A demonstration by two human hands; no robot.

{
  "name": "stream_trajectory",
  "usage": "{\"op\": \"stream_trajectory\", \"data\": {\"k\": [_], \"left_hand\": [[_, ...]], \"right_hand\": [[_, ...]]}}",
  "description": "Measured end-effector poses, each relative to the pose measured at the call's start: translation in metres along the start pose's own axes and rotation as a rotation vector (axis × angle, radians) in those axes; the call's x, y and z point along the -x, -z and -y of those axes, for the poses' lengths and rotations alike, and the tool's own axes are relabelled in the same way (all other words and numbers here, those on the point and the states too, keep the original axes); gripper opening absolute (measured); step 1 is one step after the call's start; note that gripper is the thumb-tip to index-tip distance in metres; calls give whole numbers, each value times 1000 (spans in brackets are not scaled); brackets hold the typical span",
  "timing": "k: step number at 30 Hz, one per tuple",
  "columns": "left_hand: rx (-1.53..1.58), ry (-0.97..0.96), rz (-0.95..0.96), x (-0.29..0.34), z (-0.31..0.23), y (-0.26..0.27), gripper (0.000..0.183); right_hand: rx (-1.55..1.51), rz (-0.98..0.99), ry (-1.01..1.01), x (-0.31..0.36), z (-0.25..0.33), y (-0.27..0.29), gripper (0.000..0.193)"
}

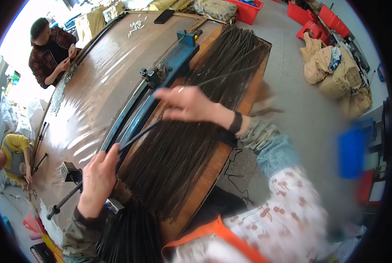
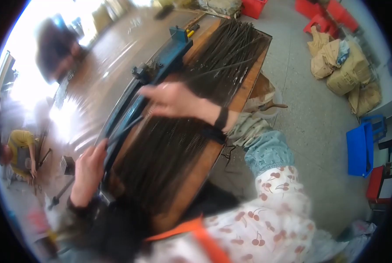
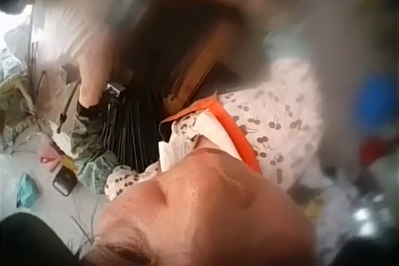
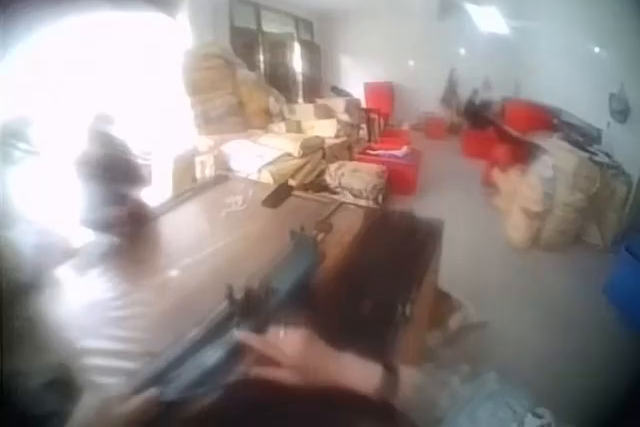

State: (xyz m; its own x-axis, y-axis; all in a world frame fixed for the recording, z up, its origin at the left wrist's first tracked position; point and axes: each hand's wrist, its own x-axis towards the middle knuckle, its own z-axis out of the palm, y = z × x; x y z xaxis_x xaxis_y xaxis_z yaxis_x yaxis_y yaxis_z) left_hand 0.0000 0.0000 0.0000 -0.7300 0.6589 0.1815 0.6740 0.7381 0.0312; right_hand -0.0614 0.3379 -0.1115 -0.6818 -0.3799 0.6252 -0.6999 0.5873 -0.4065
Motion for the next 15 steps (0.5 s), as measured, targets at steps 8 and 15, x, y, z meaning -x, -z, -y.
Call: {"op": "stream_trajectory", "data": {"k": [8, 15], "left_hand": [[-101, 84, -93, 19, 24, 26, 37], [-112, 262, -47, 108, 45, 46, 35]], "right_hand": [[32, -154, -110, -14, 50, -40, 64], [-256, 1, -93, -3, 53, -44, 27]]}}
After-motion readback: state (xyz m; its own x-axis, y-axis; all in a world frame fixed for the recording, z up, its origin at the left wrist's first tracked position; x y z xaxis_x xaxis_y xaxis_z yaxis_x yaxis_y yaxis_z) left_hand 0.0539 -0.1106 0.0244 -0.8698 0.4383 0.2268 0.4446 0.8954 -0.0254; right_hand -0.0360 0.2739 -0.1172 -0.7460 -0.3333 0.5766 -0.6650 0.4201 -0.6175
